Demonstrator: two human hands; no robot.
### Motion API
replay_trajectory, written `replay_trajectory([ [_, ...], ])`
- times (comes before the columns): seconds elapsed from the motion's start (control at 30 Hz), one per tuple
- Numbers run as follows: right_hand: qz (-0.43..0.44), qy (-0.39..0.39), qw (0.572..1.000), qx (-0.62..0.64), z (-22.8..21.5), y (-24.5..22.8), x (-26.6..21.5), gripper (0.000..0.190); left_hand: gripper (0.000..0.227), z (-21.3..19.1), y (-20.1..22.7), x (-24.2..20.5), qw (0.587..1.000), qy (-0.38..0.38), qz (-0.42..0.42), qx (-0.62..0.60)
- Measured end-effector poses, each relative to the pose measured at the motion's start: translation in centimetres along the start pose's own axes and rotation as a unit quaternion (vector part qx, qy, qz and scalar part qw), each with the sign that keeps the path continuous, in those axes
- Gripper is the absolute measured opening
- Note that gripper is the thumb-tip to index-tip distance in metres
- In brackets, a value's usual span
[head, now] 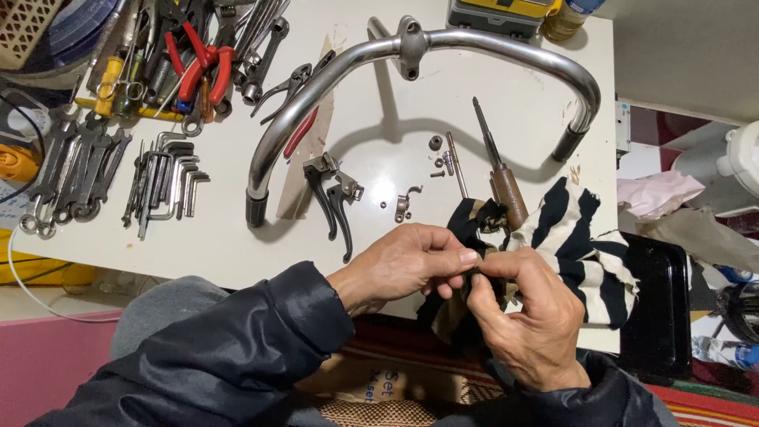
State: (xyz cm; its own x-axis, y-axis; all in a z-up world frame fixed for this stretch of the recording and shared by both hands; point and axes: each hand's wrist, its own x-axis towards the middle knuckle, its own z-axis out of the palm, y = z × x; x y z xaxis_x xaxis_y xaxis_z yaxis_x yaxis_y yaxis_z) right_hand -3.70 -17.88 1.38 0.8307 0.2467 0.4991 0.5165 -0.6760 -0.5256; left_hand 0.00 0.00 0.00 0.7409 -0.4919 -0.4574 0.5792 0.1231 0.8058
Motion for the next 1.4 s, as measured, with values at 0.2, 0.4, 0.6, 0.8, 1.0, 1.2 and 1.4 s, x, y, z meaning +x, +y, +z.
replay_trajectory([
  [0.2, 0.164, -0.040, 0.981, 0.095, -0.2, 0.0, 0.0, 0.008, 0.017, 0.1, -0.4, 0.0, 0.997, 0.018, 0.055, 0.041],
  [0.4, 0.401, -0.057, 0.850, 0.338, 0.0, 2.4, -0.4, 0.007, 0.011, 1.2, -0.2, -0.8, 0.988, 0.062, 0.099, 0.097],
  [0.6, 0.341, -0.066, 0.915, 0.207, -0.4, 1.0, -0.1, 0.009, 0.017, 1.6, 0.4, -1.2, 0.993, 0.064, 0.040, 0.094],
  [0.8, -0.005, -0.006, 1.000, 0.015, 0.5, 0.2, -0.3, 0.009, 0.034, 1.2, -0.7, -0.3, 0.984, 0.069, 0.029, 0.163],
  [1.0, 0.319, -0.068, 0.927, 0.186, -0.1, 0.5, 0.0, 0.006, 0.016, 1.6, -1.2, -0.2, 0.995, 0.078, 0.046, 0.032],
  [1.2, 0.387, -0.064, 0.844, 0.366, -0.1, 2.4, -0.1, 0.010, 0.013, 1.4, 0.0, -1.0, 0.987, 0.085, 0.085, 0.109],
  [1.4, 0.360, -0.042, 0.880, 0.306, -0.4, 1.6, 0.2, 0.013, 0.026, 0.7, 1.2, -0.6, 0.989, 0.121, -0.006, 0.087],
])
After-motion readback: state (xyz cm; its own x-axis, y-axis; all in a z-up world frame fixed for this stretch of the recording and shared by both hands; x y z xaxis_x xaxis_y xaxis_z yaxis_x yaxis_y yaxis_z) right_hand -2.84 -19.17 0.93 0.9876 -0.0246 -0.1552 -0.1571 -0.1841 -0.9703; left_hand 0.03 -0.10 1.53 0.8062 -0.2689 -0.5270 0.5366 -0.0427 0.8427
